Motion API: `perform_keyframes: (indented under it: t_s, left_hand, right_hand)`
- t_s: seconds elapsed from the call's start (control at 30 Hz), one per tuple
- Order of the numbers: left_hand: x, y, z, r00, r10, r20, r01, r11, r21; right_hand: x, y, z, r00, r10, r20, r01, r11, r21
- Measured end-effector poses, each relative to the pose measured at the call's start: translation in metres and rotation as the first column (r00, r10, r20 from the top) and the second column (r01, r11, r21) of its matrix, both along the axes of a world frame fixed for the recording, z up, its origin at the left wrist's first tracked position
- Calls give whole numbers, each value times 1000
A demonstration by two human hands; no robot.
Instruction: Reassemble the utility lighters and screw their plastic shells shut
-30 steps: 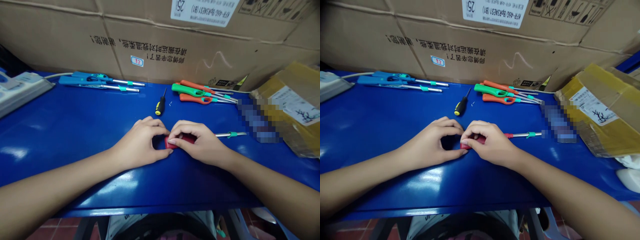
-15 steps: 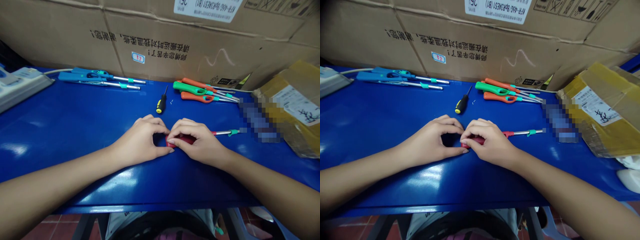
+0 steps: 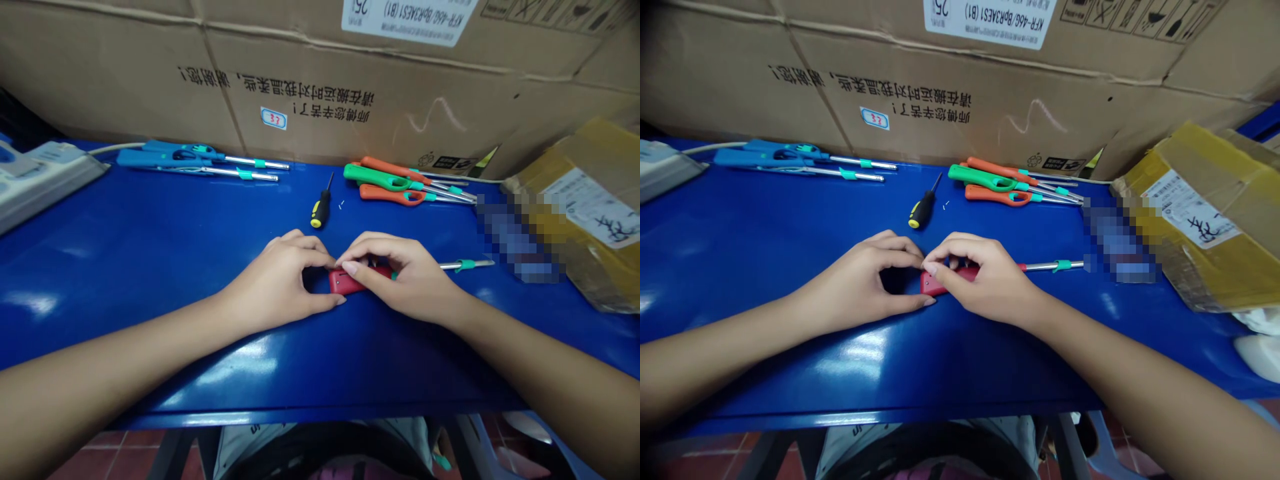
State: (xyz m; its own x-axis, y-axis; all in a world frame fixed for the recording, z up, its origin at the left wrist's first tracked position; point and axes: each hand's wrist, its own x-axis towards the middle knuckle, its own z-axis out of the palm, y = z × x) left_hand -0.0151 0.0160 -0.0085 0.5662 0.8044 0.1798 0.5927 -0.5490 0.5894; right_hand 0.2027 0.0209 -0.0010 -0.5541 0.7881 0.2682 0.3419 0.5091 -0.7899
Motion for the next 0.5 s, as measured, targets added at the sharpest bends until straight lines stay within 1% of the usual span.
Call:
perform_keyframes:
  t_s: [0.13, 0.2, 0.27, 0.33, 0.37, 0.43, 0.5]
  left_hand:
    - [-1, 1, 3, 1000, -1, 3, 1, 1000, 11]
    - [-3, 4, 7, 998, 20, 52, -21, 1000, 11]
    - [-7, 11, 12, 989, 79, 124, -83, 996, 27]
    - [-12, 20, 14, 977, 148, 151, -163, 983, 91]
    - [-14, 24, 14, 976, 171, 132, -190, 970, 150]
    - [-17, 31, 11, 981, 191, 17, -190, 949, 251]
    - [-17, 36, 7, 968, 219, -126, -176, 943, 284]
  right_hand:
    - [2, 1, 3, 999, -35, 19, 34, 999, 39]
    - [3, 1, 4, 999, -51, 15, 50, 996, 74]
    - [3, 1, 5, 997, -74, 1, 73, 990, 118]
    - [4, 1, 6, 996, -93, -11, 93, 983, 156]
    - [4, 1, 7, 995, -98, -14, 99, 980, 172]
    - [5, 1, 8, 995, -97, -16, 98, 975, 200]
    - [4, 0, 7, 996, -87, -11, 87, 970, 228]
